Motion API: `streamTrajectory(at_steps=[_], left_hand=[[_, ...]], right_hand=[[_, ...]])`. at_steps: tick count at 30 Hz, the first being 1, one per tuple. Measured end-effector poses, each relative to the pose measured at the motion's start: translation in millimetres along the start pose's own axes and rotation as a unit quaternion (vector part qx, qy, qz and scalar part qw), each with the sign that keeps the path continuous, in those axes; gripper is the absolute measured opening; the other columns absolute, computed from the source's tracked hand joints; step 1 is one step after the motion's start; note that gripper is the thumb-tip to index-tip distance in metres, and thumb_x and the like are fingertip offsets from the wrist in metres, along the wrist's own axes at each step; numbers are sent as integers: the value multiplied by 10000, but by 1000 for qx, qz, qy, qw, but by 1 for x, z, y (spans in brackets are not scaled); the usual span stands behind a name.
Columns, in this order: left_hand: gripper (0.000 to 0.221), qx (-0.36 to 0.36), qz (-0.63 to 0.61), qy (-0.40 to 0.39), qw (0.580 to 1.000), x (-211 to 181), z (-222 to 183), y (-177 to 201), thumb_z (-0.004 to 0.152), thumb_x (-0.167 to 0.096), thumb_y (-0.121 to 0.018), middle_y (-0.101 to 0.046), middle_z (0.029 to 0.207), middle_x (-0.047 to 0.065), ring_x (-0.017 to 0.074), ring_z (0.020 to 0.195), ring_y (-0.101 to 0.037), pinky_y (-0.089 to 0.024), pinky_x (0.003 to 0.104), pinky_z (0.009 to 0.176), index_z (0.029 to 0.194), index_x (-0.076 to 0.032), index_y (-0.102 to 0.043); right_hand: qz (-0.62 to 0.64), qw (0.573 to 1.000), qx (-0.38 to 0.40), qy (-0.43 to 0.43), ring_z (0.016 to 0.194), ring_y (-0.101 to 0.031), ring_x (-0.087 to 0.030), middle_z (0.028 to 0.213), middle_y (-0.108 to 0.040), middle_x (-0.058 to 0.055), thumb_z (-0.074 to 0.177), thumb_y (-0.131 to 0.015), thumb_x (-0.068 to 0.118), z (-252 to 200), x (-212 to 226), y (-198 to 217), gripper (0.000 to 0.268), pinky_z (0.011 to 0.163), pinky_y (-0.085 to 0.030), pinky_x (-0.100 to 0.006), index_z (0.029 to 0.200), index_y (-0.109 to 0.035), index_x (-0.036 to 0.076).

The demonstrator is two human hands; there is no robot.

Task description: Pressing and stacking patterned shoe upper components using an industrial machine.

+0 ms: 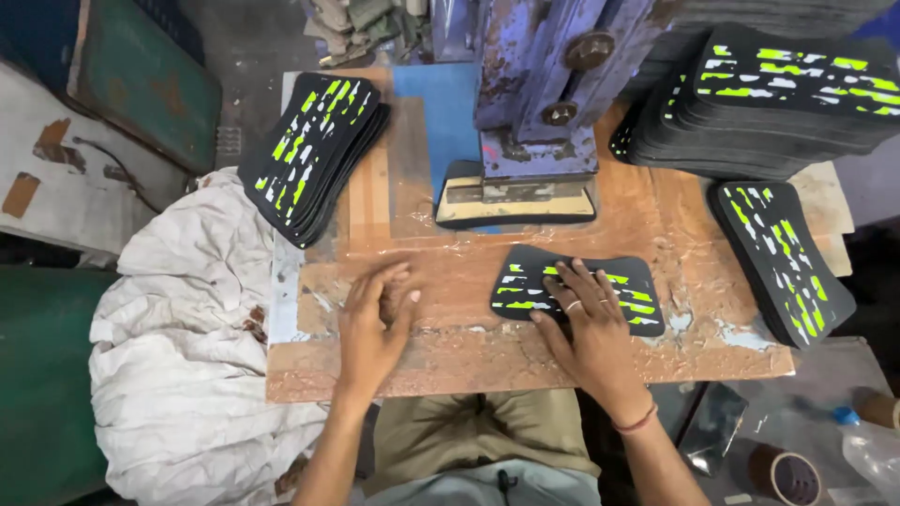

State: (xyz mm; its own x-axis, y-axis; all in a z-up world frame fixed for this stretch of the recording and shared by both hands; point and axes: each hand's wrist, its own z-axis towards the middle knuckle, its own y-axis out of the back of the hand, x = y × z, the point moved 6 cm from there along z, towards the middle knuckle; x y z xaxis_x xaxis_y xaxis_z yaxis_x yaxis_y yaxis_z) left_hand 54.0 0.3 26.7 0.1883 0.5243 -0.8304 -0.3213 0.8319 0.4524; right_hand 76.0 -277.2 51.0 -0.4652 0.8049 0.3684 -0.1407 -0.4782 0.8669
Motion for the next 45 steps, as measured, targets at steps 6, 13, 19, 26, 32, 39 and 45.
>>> streamTrajectory(at_steps=[6, 13, 19, 26, 32, 39, 45], left_hand=[[447, -22, -58, 69, 996, 21, 0, 3, 917, -38, -720, -766, 1096, 85, 120, 905, -709, -557, 265, 748, 1350, -58, -611], [682, 93, -15, 134, 986, 20, 78, -18, 904, -174, -774, -768, 970, 93, 133, 733, -722, -577, 268, 644, 1490, -43, -449], [740, 175, -28, 136, 975, 18, 108, -63, 898, -197, -790, -765, 783, 120, 156, 614, -714, -538, 276, 560, 1512, -33, -411], [533, 201, -215, 188, 937, 39, 99, -92, 913, 0, -639, -719, 876, 78, 134, 672, -723, -574, 279, 548, 1419, -8, -473], [613, 238, -142, 200, 940, 57, 10, 22, 852, 0, -670, -732, 1053, 63, 123, 776, -724, -602, 272, 648, 1445, -63, -525], [203, 247, -95, 253, 931, 95, -42, 65, 903, -164, -774, -738, 779, 16, 71, 702, -629, -547, 280, 617, 979, 24, -782], [222, 263, -161, 266, 913, 94, -44, 51, 923, -187, -732, -713, 752, -35, 33, 676, -590, -516, 254, 587, 924, 31, -771]], right_hand=[[-7, 1000, 4, 15, 1420, -477, -381, 1451, -576, -191, 918, -696, 286, -1, 4, -2, 463, 1190, -332, -523, 1285, -656, 6], [-5, 1000, -1, 20, 1428, -472, -376, 1452, -574, -195, 936, -692, 293, 0, 5, -1, 457, 1201, -328, -525, 1283, -657, -4], [9, 1000, -1, 15, 1424, -480, -371, 1449, -582, -195, 935, -689, 301, -1, 1, -1, 447, 1199, -328, -524, 1269, -666, 5], [-42, 999, 0, 26, 1478, -365, -430, 1530, -472, -220, 964, -609, 431, -18, 27, -8, 597, 1226, -220, -582, 1428, -553, 60], [-104, 994, 5, 27, 1498, -254, -470, 1594, -362, -254, 938, -543, 579, -39, 0, -7, 784, 1193, -125, -672, 1546, -427, 97], [-122, 989, 83, 33, 1469, -301, -477, 1559, -393, -264, 977, -557, 598, 79, 1, -29, 778, 1162, -199, -708, 1546, -463, 76], [-107, 985, 49, 127, 1408, -337, -471, 1484, -423, -240, 948, -560, 622, 83, 44, -63, 709, 1117, -239, -719, 1482, -540, 156]])
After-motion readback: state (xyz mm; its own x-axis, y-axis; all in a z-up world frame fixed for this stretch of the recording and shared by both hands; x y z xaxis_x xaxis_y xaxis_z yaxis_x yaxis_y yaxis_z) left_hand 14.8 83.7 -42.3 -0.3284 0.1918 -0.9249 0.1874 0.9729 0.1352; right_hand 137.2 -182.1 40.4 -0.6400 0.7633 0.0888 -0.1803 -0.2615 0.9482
